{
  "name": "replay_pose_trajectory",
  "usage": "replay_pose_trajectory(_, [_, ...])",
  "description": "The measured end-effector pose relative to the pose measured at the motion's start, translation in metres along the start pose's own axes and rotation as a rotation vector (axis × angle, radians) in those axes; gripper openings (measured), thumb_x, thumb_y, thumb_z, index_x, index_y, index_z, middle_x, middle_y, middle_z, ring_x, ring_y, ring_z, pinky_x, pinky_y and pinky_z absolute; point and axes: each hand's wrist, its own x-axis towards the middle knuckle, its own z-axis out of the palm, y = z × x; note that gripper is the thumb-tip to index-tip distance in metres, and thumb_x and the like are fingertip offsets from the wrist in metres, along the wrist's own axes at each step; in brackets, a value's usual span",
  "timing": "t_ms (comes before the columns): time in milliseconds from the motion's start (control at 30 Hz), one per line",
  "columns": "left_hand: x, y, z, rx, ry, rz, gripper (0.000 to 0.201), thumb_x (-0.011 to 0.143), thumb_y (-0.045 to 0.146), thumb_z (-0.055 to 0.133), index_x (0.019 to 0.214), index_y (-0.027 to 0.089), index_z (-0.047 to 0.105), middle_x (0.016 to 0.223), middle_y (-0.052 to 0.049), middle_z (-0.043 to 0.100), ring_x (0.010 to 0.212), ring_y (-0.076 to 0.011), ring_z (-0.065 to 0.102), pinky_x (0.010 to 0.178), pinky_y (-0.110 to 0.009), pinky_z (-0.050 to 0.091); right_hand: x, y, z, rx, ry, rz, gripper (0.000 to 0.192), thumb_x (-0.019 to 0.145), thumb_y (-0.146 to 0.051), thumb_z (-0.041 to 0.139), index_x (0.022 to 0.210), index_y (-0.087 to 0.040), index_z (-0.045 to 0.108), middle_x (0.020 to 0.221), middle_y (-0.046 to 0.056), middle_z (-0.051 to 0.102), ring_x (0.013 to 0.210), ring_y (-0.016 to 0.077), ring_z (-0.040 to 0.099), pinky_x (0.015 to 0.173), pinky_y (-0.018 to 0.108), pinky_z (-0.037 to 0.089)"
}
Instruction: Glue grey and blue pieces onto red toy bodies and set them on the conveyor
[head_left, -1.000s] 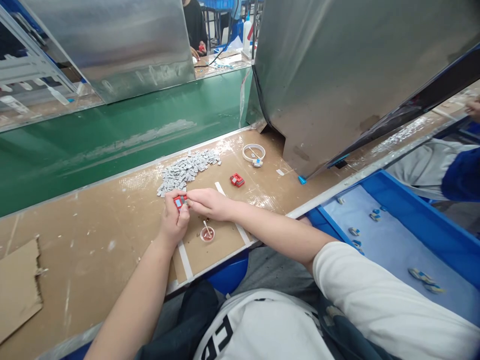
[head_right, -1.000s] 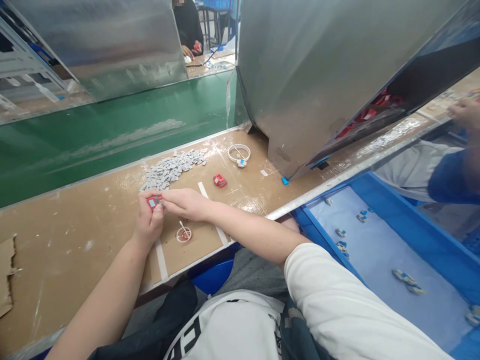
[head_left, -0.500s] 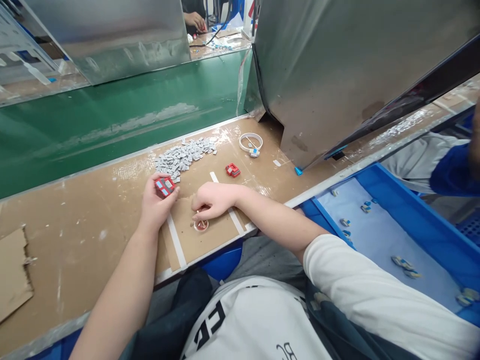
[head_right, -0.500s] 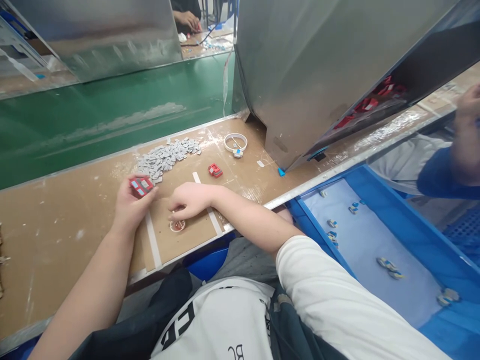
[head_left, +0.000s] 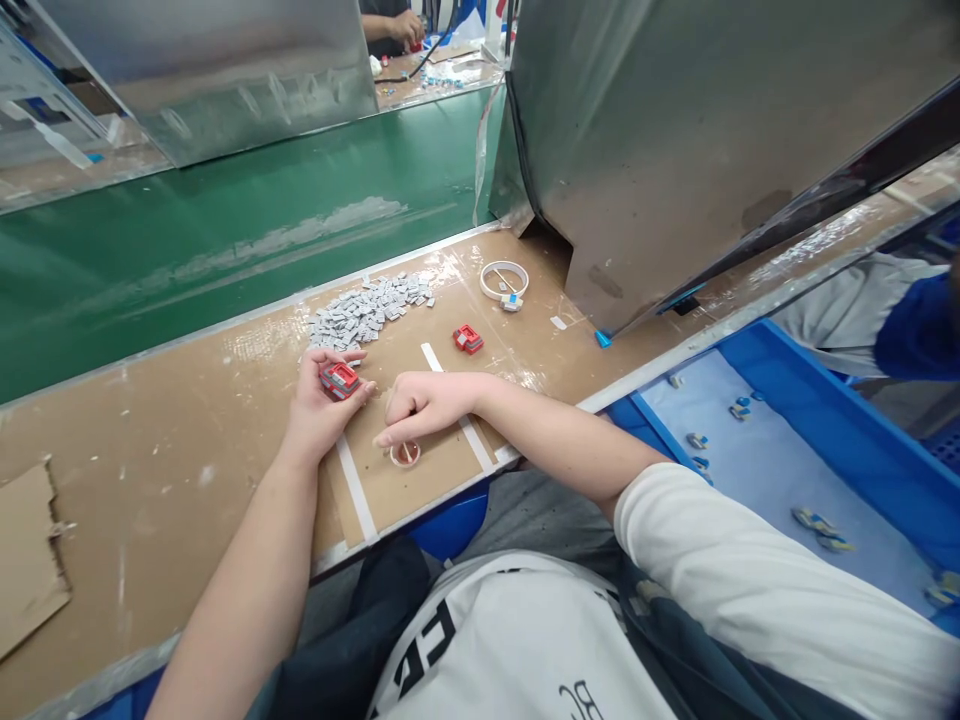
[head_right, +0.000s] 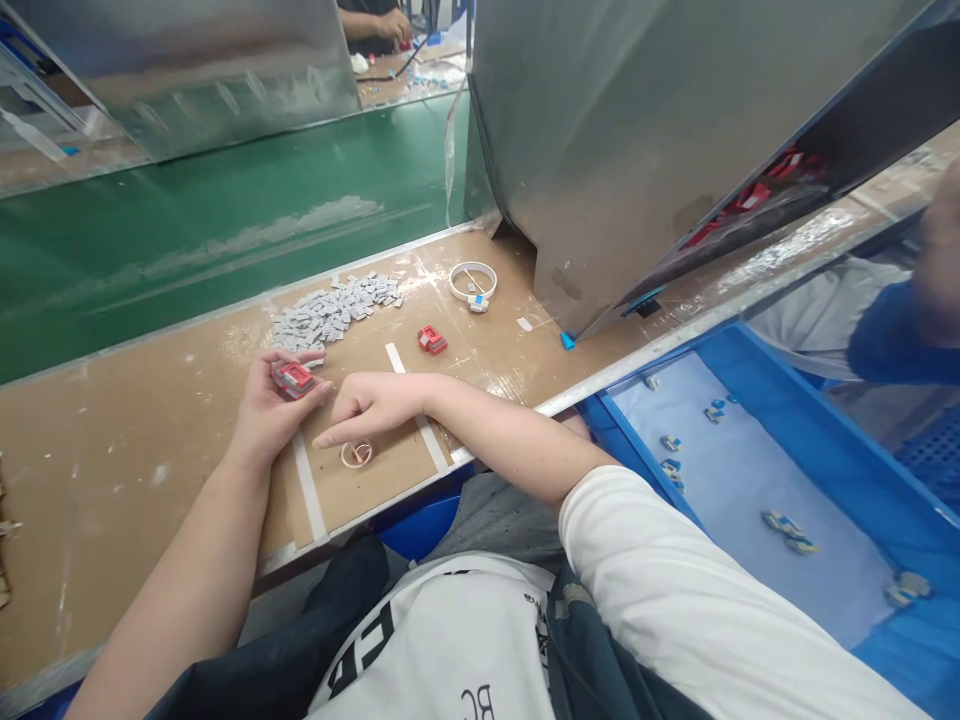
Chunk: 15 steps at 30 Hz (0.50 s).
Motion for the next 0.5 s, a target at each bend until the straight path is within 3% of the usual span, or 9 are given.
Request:
replay_pose_trajectory(100, [0.0, -0.002, 0.0, 0.046, -0.031, -0.007, 0.056, 0.081, 0.046, 0.09, 0.113, 0.027, 0.048, 0.122, -0.006, 0.078, 0.09, -0.0195, 0.075, 0.087, -0.038, 0.061, 0.001, 0.005, -0.003, 0.033, 0.296, 0.023, 0.069, 0.108, -0.068, 0.052, 0.062, -0.023, 0.027, 0.061, -0.007, 0.024, 0.058, 0.0073, 0.024, 0.058, 0.029, 0.023])
replay_pose_trajectory(200, [-0.001, -0.001, -0.001, 0.125, -0.048, -0.006, 0.054, 0.082, 0.048, 0.088, 0.116, 0.027, 0.052, 0.11, -0.003, 0.077, 0.091, -0.0215, 0.076, 0.09, -0.039, 0.061, 0.005, 0.008, -0.006, -0.052, 0.647, 0.049, 0.066, 0.11, -0.067, 0.046, 0.065, -0.024, 0.024, 0.064, -0.006, 0.024, 0.063, 0.0084, 0.027, 0.061, 0.028, 0.025])
replay_pose_trajectory(267, [-0.001, 0.001, -0.001, 0.138, -0.081, -0.037, 0.056, 0.081, 0.05, 0.088, 0.118, 0.027, 0.053, 0.106, -0.003, 0.077, 0.092, -0.0231, 0.077, 0.09, -0.04, 0.062, 0.008, 0.01, -0.008, -0.106, 0.791, 0.052, 0.064, 0.11, -0.064, 0.047, 0.066, -0.024, 0.025, 0.064, -0.006, 0.025, 0.064, 0.0089, 0.029, 0.064, 0.027, 0.028])
replay_pose_trajectory(333, [-0.001, 0.003, -0.001, 0.161, -0.103, -0.057, 0.057, 0.079, 0.052, 0.088, 0.117, 0.027, 0.053, 0.103, -0.002, 0.076, 0.091, -0.0241, 0.077, 0.089, -0.041, 0.062, 0.01, 0.011, -0.008, -0.146, 0.843, 0.057, 0.062, 0.109, -0.06, 0.05, 0.065, -0.023, 0.026, 0.064, -0.006, 0.026, 0.065, 0.0091, 0.032, 0.066, 0.027, 0.03])
replay_pose_trajectory(500, [-0.002, 0.008, 0.001, 0.262, -0.09, -0.055, 0.053, 0.079, 0.052, 0.087, 0.113, 0.027, 0.055, 0.096, 0.001, 0.073, 0.084, -0.023, 0.073, 0.085, -0.039, 0.061, 0.014, 0.019, -0.005, -0.223, 0.815, 0.093, 0.056, 0.11, -0.051, 0.05, 0.066, -0.023, 0.028, 0.063, -0.006, 0.033, 0.066, 0.0094, 0.036, 0.068, 0.027, 0.03])
